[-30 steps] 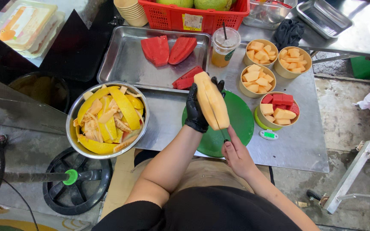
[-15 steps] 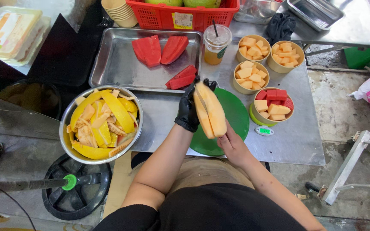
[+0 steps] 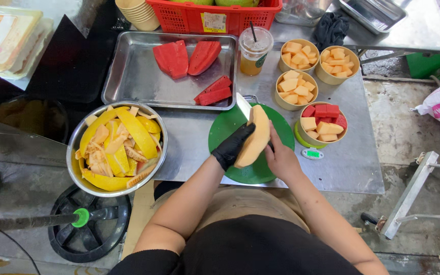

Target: The person uses a knife to cut slices of watermelon and melon on a cutting board and places the fruit pieces into paper bowls.

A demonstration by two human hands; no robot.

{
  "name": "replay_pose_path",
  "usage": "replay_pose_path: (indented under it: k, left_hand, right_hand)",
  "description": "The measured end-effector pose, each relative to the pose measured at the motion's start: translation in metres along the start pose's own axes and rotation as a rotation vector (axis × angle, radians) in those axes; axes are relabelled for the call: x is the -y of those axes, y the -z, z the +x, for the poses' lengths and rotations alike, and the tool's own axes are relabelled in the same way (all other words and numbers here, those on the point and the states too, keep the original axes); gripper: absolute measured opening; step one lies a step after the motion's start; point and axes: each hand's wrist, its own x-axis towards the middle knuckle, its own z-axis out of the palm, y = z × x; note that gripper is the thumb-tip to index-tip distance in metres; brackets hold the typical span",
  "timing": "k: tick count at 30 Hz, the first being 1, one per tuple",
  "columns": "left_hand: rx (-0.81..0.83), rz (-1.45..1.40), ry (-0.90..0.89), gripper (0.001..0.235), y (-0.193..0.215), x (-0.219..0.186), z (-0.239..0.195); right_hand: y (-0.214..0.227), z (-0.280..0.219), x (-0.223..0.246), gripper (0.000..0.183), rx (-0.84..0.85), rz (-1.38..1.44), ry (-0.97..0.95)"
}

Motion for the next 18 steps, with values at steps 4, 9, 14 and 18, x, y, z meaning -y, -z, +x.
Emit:
replay_pose_path:
  k: [4,9,14,18]
  left_hand:
    - [-0.020,0.834,-0.020,0.052,0.018,-0.008,0.000]
    - [-0.062,0.933,0.273,0.052,0.037,-0.042,0.012]
    - [-0.007,1.153,0.537,0.054,0.023,-0.078,0.033]
    - [0.064,1.331,0.623,0.053,0.005,-0.092,0.052]
  right_hand:
    - [-0.007,0.008,-0.005,0.072,0.016,-0.340,0.043]
    - [-0.003,0.015,-0.020,0.067,0.066,-0.529,-0.017]
    - [-0.005,0.009,-0.035,0.065,-0.035,-0.530,-0.019]
    - [-0.005,0.007,-0.042,0.066,-0.082,-0.484,-0.012]
